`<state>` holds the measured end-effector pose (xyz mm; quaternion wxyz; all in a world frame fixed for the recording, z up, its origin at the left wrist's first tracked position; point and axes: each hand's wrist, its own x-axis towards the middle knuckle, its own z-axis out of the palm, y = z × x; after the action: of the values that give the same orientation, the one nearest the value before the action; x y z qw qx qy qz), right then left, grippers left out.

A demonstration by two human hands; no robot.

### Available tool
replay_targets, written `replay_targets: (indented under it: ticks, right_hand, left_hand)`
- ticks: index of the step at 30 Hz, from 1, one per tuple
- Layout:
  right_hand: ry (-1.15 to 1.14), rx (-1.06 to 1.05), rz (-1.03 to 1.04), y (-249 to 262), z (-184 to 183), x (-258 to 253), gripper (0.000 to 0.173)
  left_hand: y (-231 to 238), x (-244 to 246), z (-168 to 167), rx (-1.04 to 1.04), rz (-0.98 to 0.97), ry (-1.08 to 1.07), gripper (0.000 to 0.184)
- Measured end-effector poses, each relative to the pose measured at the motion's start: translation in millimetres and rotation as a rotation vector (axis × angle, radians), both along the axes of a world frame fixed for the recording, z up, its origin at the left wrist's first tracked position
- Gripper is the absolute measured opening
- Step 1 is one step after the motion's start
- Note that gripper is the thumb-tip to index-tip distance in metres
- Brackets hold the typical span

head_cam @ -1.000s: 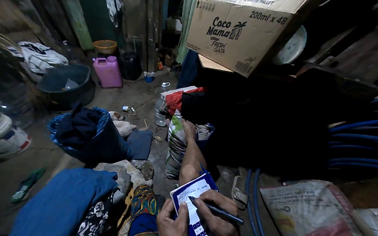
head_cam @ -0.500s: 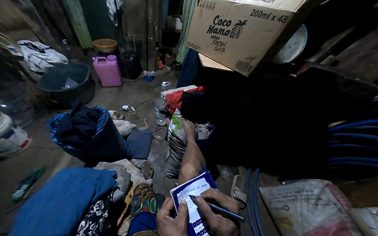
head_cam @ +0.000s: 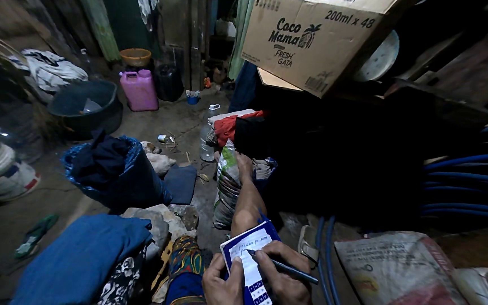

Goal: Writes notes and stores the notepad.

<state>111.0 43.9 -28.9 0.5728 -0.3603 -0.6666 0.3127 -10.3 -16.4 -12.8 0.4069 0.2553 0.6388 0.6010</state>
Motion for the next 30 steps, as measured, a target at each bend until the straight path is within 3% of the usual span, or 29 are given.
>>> replay_targets:
  ticks: [30]
  right_hand:
    - [0.004, -0.016, -0.024, -2.6, 3.9, -1.0, 0.013]
  left_hand:
    - [-0.1, 1.0, 1.3, -0.007, 0.006, 0.009, 0.009]
